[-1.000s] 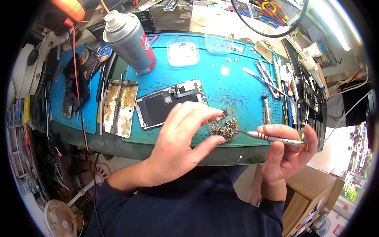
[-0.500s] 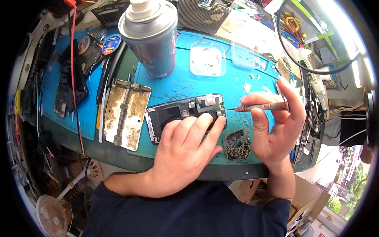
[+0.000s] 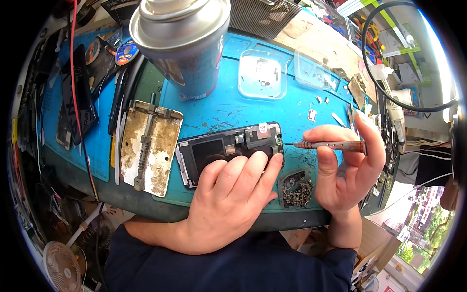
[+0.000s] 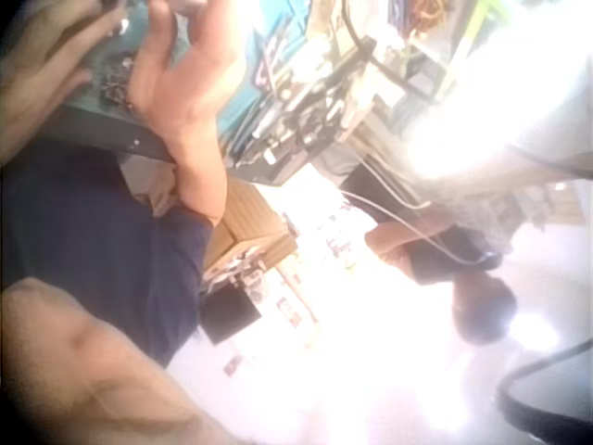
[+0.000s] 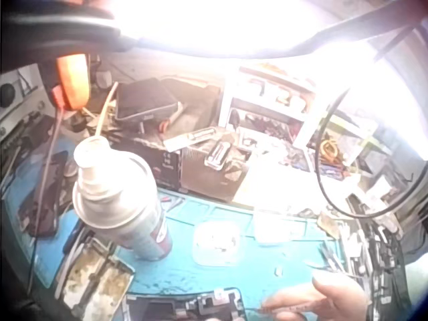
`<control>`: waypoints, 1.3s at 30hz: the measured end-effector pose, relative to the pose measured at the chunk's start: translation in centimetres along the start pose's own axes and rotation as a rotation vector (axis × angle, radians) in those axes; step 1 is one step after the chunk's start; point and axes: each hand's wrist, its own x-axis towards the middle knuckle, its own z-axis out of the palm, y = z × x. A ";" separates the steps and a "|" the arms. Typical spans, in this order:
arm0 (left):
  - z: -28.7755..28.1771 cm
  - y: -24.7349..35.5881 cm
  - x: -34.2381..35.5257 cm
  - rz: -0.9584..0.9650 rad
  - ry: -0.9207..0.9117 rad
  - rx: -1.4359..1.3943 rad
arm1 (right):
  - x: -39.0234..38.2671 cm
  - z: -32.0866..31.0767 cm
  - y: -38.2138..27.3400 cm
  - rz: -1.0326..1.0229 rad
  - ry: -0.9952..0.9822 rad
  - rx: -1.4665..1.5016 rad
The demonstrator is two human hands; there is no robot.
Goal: The person uses tweezers to pick up small screws from a container and places them onto a disassembled electronic device on a blue workbench. They also use a screwdriver to manipulate components on the device.
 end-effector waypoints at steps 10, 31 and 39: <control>0.1 -0.1 -0.1 0.005 0.016 0.025 | 0.1 0.1 -0.3 0.010 -0.002 -0.018; 0.1 0.0 -0.1 0.032 -0.003 0.065 | 0.1 -0.3 0.4 -0.072 -0.051 -0.083; 0.3 -0.1 -0.2 0.033 0.008 0.067 | 0.5 -0.4 0.3 -0.150 -0.097 -0.048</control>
